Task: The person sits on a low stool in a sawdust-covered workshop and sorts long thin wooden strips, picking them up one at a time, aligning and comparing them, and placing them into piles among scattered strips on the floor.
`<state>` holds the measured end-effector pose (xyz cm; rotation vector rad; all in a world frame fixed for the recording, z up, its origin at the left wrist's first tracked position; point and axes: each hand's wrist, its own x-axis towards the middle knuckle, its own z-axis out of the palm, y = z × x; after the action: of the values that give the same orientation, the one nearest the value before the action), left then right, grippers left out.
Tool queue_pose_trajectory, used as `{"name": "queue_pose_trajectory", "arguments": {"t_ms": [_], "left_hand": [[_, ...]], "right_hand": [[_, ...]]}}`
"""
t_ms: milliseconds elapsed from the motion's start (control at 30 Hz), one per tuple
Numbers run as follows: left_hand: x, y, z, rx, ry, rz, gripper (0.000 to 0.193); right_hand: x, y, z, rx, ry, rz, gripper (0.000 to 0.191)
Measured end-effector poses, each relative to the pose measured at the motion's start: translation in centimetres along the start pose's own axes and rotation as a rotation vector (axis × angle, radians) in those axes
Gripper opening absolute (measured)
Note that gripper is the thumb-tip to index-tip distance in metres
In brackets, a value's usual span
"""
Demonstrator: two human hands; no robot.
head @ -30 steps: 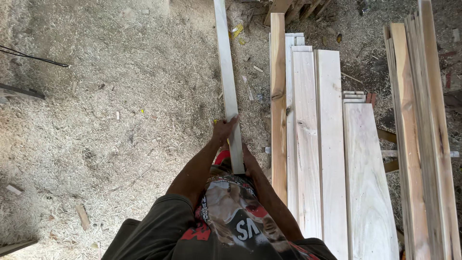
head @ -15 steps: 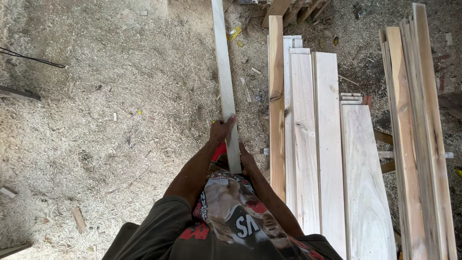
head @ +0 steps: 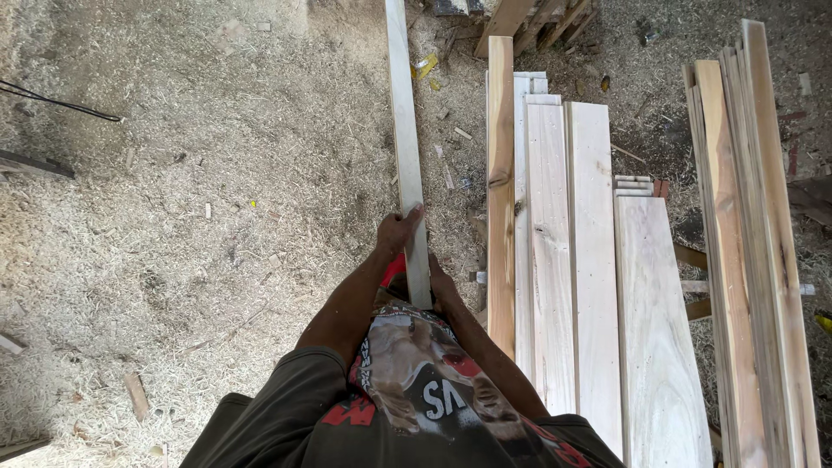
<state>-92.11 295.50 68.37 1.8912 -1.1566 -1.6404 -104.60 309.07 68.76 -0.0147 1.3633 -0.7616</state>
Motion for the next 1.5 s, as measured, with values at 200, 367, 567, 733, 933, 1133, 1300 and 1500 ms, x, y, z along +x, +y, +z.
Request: {"name": "queue_pose_trajectory", "arguments": {"t_ms": [200, 367, 567, 733, 933, 1133, 1300, 1500], "left_hand": [[0.4, 0.2, -0.4, -0.001, -0.030, -0.018, 0.092], [0.6, 0.5, -0.6, -0.054, -0.043, -0.005, 0.091], [1.2, 1.1, -0.4, -0.013, -0.005, -0.018, 0.095], [1.6, 1.4, -0.4, 0.013, 0.010, -0.024, 0.098], [1.9, 1.8, -0.4, -0.045, -0.001, -0.048, 0.096], [2.4, 1.7, -0.7, -0.013, 0.005, 0.011, 0.091], [2.9, 1.9, -0.7, -0.074, 0.000, 0.004, 0.085], [3.3, 2.2, -0.8, -0.089, 0.011, 0.006, 0.084]], "right_hand": [[1.3, 0.5, -0.5, -0.260, -0.004, -0.165, 0.048], [2.3, 0.5, -0.7, -0.144, 0.028, -0.065, 0.051], [2.7, -0.1, -0.4, -0.119, 0.062, -0.040, 0.058], [2.9, -0.5, -0.1, -0.207, 0.032, -0.121, 0.048], [2.7, -1.2, 0.5, -0.121, -0.004, -0.087, 0.063], [1.9, -2.1, 1.1, -0.298, -0.048, -0.168, 0.051], [1.1, -3.0, 1.7, -0.255, -0.131, -0.215, 0.056], [1.9, -3.3, 2.1, -0.082, -0.124, -0.152, 0.044]]}}
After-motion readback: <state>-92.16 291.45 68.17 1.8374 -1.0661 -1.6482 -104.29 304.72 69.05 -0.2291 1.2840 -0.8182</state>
